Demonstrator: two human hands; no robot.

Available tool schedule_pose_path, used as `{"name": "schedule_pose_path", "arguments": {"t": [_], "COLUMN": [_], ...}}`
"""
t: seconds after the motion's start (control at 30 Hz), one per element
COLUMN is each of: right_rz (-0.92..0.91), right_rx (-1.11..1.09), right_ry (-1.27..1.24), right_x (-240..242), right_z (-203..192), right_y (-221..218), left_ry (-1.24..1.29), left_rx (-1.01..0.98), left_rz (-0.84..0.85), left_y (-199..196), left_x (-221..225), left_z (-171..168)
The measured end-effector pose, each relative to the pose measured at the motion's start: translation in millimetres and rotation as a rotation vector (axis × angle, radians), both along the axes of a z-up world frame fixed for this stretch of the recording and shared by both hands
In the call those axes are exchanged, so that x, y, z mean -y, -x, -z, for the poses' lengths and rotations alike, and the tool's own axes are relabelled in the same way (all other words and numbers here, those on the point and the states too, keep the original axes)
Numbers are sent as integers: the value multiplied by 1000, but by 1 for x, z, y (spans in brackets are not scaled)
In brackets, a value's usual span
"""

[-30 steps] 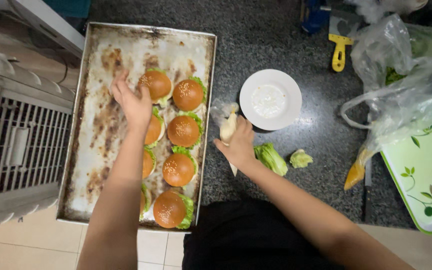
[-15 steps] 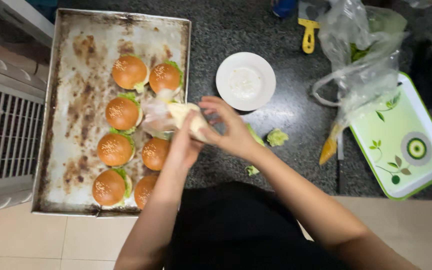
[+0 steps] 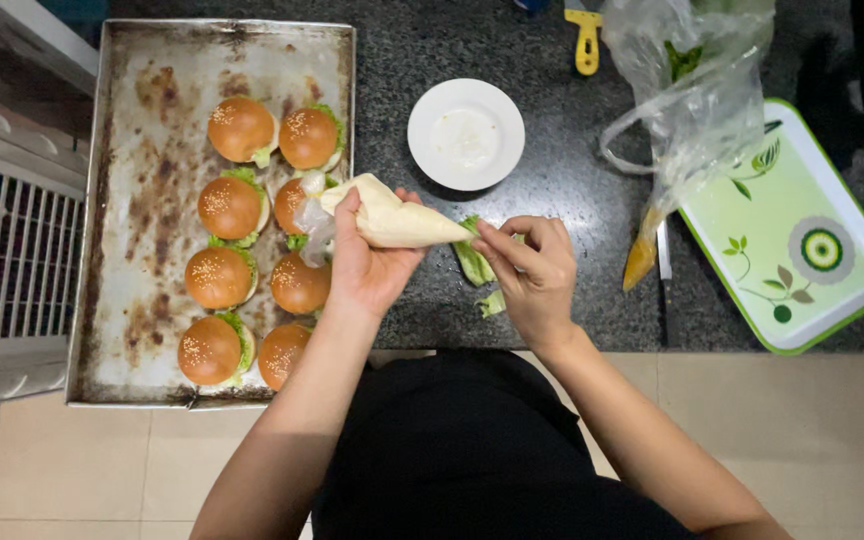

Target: The person assembles burgers on a baking sheet by placing lettuce, pre-cooked meat patties, and sauce onto burger buns, then packages the remaining ingredients into plastic bags and moves a tray.

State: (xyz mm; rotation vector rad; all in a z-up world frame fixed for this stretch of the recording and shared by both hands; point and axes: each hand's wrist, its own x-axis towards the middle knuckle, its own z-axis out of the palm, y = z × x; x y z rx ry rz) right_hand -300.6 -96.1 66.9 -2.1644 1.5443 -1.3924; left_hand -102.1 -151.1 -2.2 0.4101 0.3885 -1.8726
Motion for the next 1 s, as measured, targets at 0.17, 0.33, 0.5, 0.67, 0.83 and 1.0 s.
{"name": "schedule_pose_path", "arguments": {"t": [0.17, 0.33, 0.5, 0.67, 0.83, 1.0], "right_rz": [63, 173, 306, 275, 289, 268], "right_rx": [65, 294, 601, 826, 1027, 1531], "right_ry": [-39, -171, -372, -452, -661, -798], "right_x": [-13, -16, -16, -9, -3, 10], "right_z": [2, 12, 36, 61, 71, 68], "right_y": [15, 43, 87, 133, 178, 210], "left_ry": [-37, -60, -37, 15, 113, 346], "left_rx": [126, 66, 101, 237, 367, 572], "left_rz": [45, 44, 91, 89, 108, 123], "left_y": [23, 61, 112, 173, 231, 278], "left_x": [-9, -7, 2, 16, 25, 23], "left_z": [0, 0, -12, -34, -41, -41]}}
